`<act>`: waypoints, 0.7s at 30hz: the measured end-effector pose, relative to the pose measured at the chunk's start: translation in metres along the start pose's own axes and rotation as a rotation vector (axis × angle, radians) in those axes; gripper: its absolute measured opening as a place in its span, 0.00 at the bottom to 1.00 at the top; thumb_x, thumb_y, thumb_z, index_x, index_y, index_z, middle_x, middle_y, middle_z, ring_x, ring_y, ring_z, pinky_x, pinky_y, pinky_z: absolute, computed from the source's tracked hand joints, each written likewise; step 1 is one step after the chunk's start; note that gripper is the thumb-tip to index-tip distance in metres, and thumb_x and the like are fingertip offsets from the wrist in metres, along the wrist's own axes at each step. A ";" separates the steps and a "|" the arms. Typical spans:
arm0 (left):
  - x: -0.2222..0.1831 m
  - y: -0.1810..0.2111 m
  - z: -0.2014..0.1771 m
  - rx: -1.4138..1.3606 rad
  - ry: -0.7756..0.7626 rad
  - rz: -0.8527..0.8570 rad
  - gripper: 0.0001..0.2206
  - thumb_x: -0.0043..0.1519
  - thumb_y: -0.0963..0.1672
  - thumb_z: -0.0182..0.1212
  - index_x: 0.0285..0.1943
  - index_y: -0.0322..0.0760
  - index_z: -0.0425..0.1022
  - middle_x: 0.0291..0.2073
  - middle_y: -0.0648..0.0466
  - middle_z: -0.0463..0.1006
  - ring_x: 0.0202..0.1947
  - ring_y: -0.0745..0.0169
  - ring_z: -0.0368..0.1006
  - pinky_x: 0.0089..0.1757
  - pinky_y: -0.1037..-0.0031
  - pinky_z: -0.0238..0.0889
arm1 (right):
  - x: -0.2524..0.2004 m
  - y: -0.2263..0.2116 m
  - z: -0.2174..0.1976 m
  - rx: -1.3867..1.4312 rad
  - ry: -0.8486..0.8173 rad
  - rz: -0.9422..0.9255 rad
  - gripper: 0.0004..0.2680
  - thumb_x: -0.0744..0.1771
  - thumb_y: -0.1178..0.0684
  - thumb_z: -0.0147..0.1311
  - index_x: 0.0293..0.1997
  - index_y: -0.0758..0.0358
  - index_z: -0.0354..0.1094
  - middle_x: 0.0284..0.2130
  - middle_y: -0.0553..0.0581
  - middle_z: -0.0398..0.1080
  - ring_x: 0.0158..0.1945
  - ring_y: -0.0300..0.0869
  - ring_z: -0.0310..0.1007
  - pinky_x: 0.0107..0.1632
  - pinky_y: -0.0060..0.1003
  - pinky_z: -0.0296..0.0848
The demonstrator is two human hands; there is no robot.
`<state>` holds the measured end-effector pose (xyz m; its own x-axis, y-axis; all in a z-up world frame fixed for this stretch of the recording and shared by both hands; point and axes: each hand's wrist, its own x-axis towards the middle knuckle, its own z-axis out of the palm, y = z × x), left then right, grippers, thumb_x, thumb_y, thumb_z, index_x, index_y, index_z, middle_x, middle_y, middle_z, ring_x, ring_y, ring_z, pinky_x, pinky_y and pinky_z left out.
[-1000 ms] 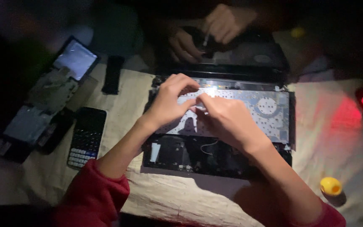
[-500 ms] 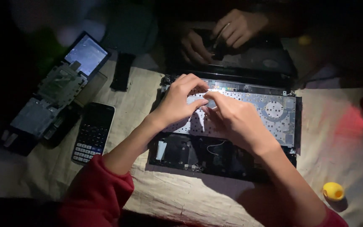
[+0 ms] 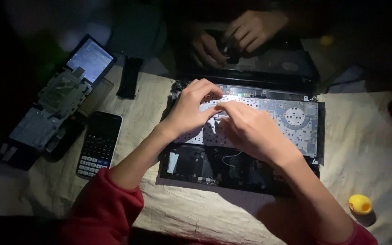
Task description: Disassembling a laptop by removing the keyboard and internal components like the optical drive and fan.
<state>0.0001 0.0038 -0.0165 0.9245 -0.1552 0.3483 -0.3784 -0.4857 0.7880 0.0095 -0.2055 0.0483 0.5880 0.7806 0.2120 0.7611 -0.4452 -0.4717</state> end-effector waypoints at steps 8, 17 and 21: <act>0.001 0.005 -0.004 -0.005 -0.011 0.004 0.14 0.54 0.40 0.75 0.47 0.42 0.79 0.38 0.55 0.76 0.43 0.49 0.74 0.48 0.63 0.68 | -0.004 0.002 -0.005 0.029 0.032 0.037 0.12 0.69 0.56 0.52 0.60 0.59 0.64 0.32 0.57 0.74 0.39 0.54 0.77 0.39 0.47 0.78; 0.000 0.016 -0.009 0.073 -0.036 0.072 0.11 0.56 0.40 0.72 0.46 0.40 0.78 0.42 0.53 0.76 0.45 0.47 0.73 0.48 0.61 0.66 | -0.002 0.007 -0.027 0.122 0.053 0.049 0.14 0.67 0.62 0.54 0.59 0.59 0.65 0.23 0.56 0.72 0.29 0.50 0.77 0.35 0.40 0.75; 0.000 0.022 -0.011 0.186 -0.077 0.141 0.09 0.56 0.41 0.71 0.44 0.42 0.78 0.45 0.57 0.74 0.49 0.53 0.70 0.50 0.65 0.61 | -0.004 0.014 -0.024 0.120 0.052 0.061 0.15 0.67 0.60 0.55 0.62 0.58 0.64 0.24 0.55 0.72 0.29 0.52 0.76 0.36 0.42 0.75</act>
<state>-0.0088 0.0025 0.0057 0.8667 -0.2942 0.4030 -0.4954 -0.6032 0.6251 0.0240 -0.2253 0.0610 0.6476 0.7286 0.2228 0.6875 -0.4328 -0.5831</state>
